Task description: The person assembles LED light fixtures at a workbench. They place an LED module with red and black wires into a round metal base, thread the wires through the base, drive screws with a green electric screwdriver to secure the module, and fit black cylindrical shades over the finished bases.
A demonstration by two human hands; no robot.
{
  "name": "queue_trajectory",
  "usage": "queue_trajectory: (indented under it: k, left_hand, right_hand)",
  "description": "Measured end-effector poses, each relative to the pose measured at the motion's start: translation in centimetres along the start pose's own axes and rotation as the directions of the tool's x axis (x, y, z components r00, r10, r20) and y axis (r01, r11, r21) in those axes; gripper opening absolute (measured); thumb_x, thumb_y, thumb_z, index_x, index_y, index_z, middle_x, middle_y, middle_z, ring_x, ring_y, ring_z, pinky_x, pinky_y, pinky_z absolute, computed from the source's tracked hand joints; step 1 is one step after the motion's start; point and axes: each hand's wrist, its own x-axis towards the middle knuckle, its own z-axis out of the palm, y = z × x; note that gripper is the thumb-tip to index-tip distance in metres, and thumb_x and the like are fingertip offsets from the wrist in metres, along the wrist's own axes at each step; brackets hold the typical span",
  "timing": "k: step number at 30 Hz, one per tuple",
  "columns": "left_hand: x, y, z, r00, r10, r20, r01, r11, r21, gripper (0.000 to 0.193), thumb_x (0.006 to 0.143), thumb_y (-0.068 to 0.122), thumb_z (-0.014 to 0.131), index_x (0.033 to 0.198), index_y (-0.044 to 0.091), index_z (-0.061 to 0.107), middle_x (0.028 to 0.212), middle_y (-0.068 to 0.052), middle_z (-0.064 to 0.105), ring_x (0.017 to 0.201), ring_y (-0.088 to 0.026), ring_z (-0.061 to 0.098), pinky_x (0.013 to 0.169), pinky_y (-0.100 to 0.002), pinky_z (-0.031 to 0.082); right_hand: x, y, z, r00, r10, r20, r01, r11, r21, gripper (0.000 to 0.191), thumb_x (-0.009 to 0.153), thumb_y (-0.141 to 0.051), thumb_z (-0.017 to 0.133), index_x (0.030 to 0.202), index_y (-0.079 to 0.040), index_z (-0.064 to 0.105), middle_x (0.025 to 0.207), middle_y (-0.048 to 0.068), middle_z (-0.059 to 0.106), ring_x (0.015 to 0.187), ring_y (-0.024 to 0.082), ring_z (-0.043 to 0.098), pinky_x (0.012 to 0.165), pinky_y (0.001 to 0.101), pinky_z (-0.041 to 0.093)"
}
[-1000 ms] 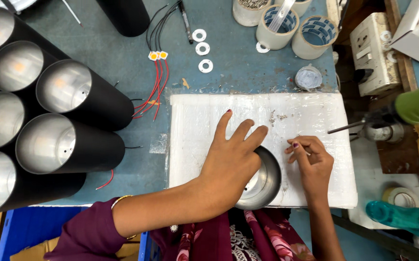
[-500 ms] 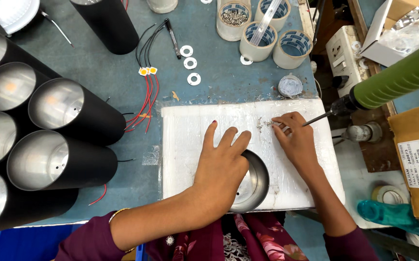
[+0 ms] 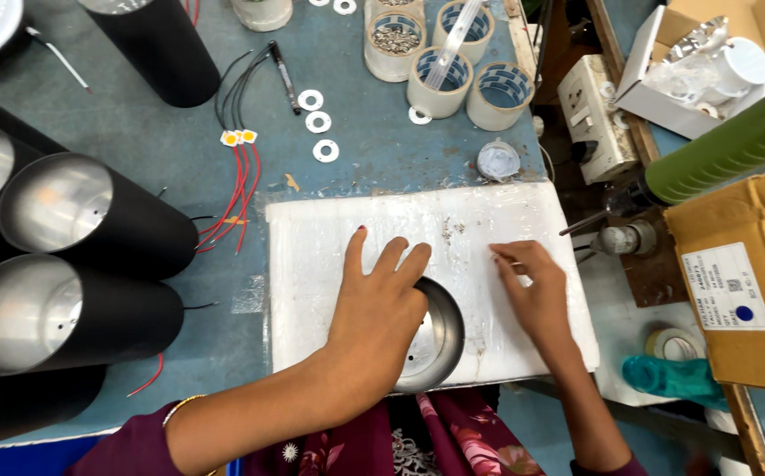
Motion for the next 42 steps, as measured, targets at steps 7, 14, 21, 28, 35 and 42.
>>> queue_trajectory:
  k: [7, 14, 21, 28, 35, 42]
  left_hand:
    - [0.3, 0.1, -0.4, 0.998, -0.011, 0.055, 0.012, 1.0, -0.012, 0.019, 0.05, 0.004, 0.077, 0.069, 0.004, 0.074, 0.133, -0.019, 0.053, 0.134, -0.039, 0.043, 0.112, -0.067, 0.017]
    - [0.2, 0.2, -0.1, 1.0, -0.011, 0.026, 0.012, 1.0, -0.011, 0.018, 0.05, 0.004, 0.076, 0.067, 0.003, 0.074, 0.133, -0.02, 0.052, 0.134, -0.039, 0.041, 0.111, -0.068, 0.017]
    - [0.3, 0.1, 0.1, 0.997, -0.022, 0.07, 0.019, 0.999, 0.035, 0.028, 0.045, 0.009, 0.079, 0.071, 0.002, 0.076, 0.137, -0.018, 0.049, 0.135, -0.037, 0.04, 0.112, -0.067, 0.016]
    - [0.4, 0.1, -0.2, 0.986, -0.045, 0.161, 0.038, 0.998, 0.047, 0.028, 0.044, 0.009, 0.081, 0.071, 0.003, 0.076, 0.136, -0.015, 0.047, 0.136, -0.035, 0.038, 0.114, -0.067, 0.014]
    - [0.0, -0.2, -0.3, 0.989, -0.027, 0.143, 0.023, 0.999, 0.031, 0.03, 0.044, 0.01, 0.082, 0.072, 0.003, 0.075, 0.138, -0.017, 0.046, 0.137, -0.036, 0.036, 0.113, -0.067, 0.013]
    - [-0.3, -0.2, 0.2, 0.996, -0.037, 0.08, 0.035, 0.999, 0.029, 0.03, 0.046, 0.01, 0.081, 0.074, 0.002, 0.076, 0.139, -0.017, 0.048, 0.138, -0.037, 0.038, 0.116, -0.065, 0.014]
  right_hand:
    - [0.6, 3.4, -4.4, 0.942, 0.275, -0.192, -0.257, 0.96, 0.112, 0.009, 0.098, 0.0, 0.071, 0.105, 0.006, 0.073, 0.101, 0.011, 0.069, 0.077, 0.012, 0.068, 0.069, 0.0257, 0.055]
    - [-0.7, 2.9, -6.3, 0.959, 0.263, -0.103, -0.217, 0.92, 0.326, 0.012, 0.098, 0.003, 0.067, 0.109, 0.009, 0.07, 0.106, 0.011, 0.071, 0.083, 0.013, 0.069, 0.077, 0.0266, 0.06]
    - [-1.6, 1.5, -7.4, 0.973, 0.224, -0.059, -0.201, 0.944, 0.261, 0.013, 0.101, 0.006, 0.067, 0.113, 0.01, 0.07, 0.106, 0.012, 0.071, 0.084, 0.014, 0.069, 0.078, 0.0268, 0.059]
    - [-1.7, 0.3, -7.6, 0.973, 0.232, 0.004, -0.229, 0.958, 0.172, 0.017, 0.1, 0.005, 0.068, 0.116, 0.009, 0.071, 0.1, 0.011, 0.072, 0.085, 0.013, 0.07, 0.078, 0.0256, 0.058]
    - [-2.0, -0.1, -7.1, 0.979, 0.2, 0.032, -0.202, 0.965, 0.165, 0.017, 0.098, 0.005, 0.068, 0.115, 0.009, 0.071, 0.098, 0.011, 0.073, 0.085, 0.013, 0.071, 0.078, 0.0253, 0.058]
    - [-2.3, -0.3, -7.8, 0.997, 0.072, -0.037, -0.064, 0.981, 0.182, 0.007, 0.103, 0.005, 0.07, 0.106, 0.011, 0.07, 0.099, 0.012, 0.07, 0.081, 0.012, 0.07, 0.08, 0.0254, 0.058]
